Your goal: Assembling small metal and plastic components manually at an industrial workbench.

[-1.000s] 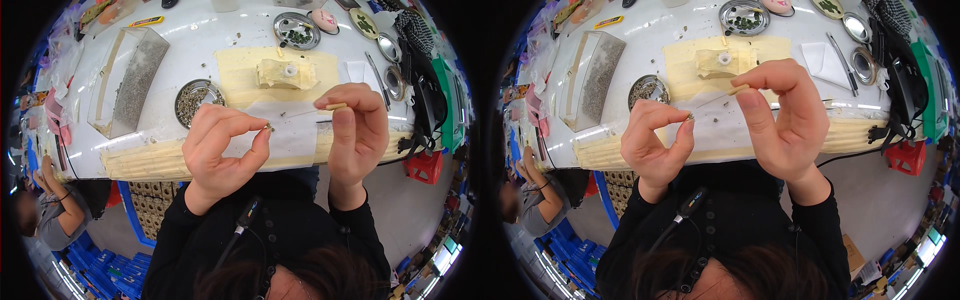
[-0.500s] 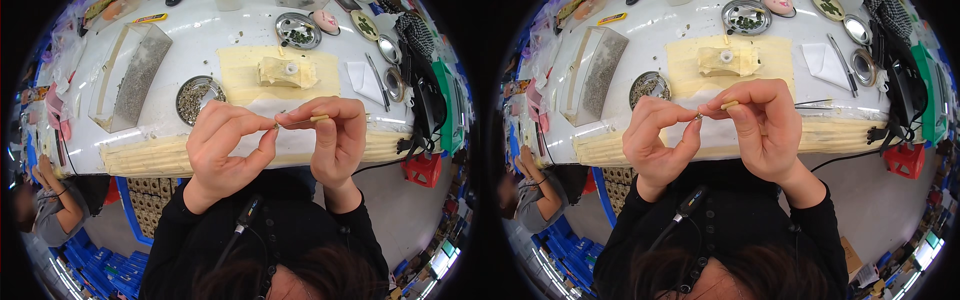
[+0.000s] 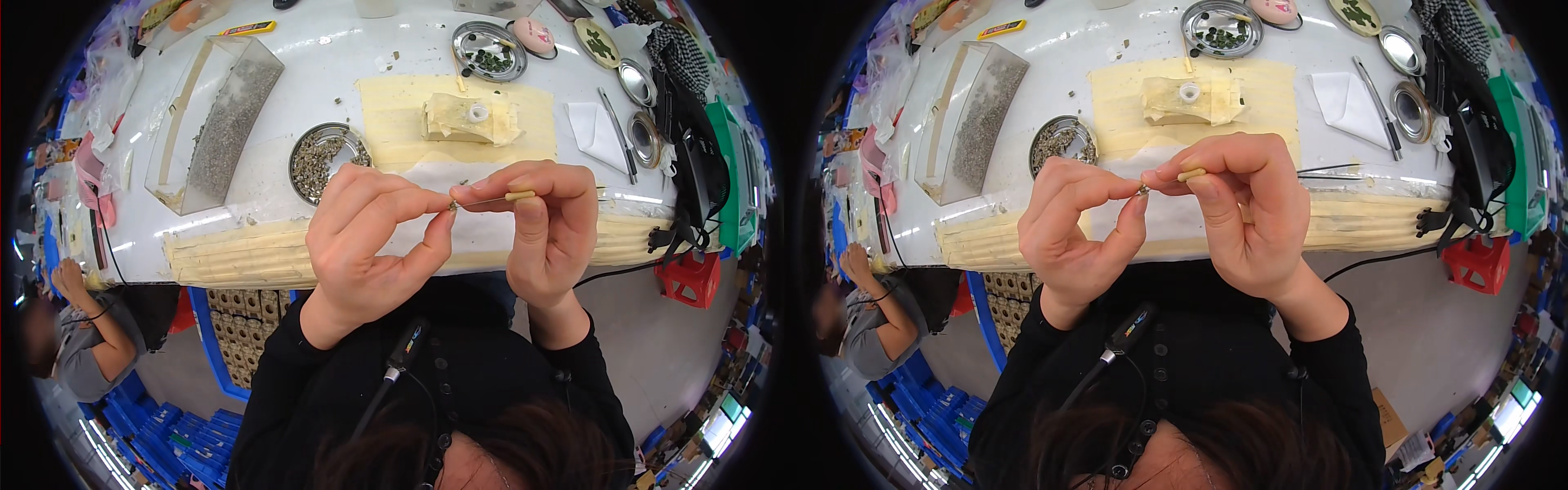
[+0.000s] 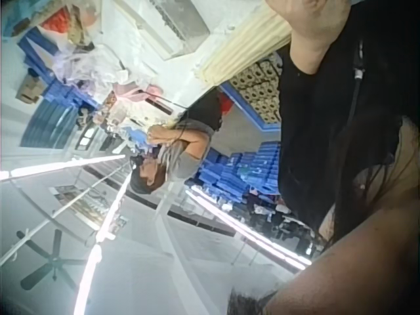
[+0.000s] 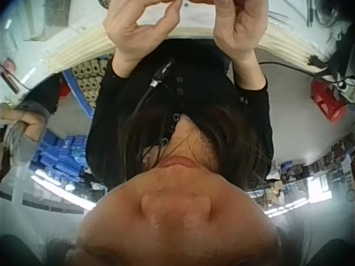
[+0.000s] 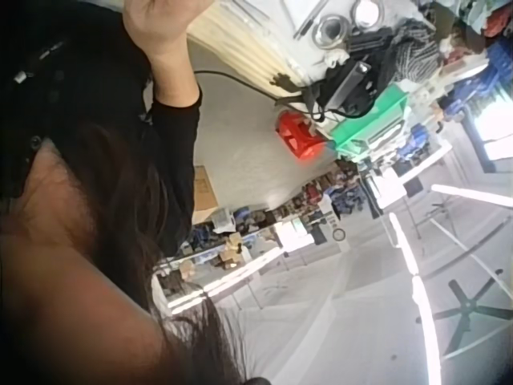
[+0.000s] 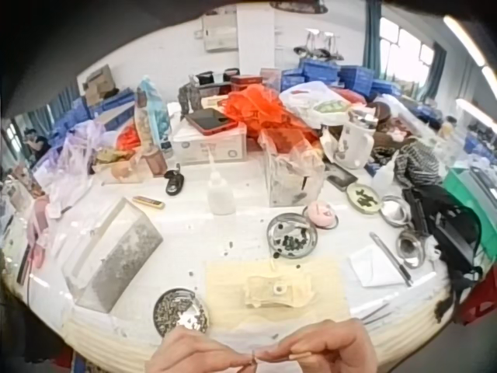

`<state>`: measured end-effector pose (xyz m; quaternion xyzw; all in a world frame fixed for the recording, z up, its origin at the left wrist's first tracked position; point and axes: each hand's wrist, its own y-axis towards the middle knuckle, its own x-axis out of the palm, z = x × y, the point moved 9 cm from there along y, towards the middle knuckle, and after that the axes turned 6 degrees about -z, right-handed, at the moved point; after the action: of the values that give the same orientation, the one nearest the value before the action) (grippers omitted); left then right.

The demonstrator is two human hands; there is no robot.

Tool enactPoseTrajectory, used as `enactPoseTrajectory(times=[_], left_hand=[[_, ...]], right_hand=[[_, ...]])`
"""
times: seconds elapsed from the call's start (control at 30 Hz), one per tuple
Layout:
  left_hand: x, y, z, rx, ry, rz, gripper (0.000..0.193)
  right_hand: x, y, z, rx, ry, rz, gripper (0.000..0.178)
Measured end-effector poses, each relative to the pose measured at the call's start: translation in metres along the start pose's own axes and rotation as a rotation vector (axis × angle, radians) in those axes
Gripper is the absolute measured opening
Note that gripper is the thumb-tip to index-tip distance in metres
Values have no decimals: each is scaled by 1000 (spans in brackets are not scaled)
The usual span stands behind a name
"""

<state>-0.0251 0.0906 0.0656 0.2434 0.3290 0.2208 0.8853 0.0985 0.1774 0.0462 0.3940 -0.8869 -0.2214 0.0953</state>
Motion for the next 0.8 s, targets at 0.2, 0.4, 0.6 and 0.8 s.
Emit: enactPoseTrajectory(times=[0.2, 0.4, 0.6, 0.8], left_hand=[[0, 0, 0, -1, 2, 2, 20], [-1, 0, -2, -8, 18, 25, 20], [0, 0, -1, -5, 2, 11, 21], [0, -1, 0, 2, 3, 4, 21]], right_hand=[[-1, -1, 0, -14, 45, 23, 14], [-2, -1, 1, -13, 41, 29, 13], [-3, -1, 2, -9, 41, 31, 14], [-8, 2, 2, 31, 155, 102, 15]])
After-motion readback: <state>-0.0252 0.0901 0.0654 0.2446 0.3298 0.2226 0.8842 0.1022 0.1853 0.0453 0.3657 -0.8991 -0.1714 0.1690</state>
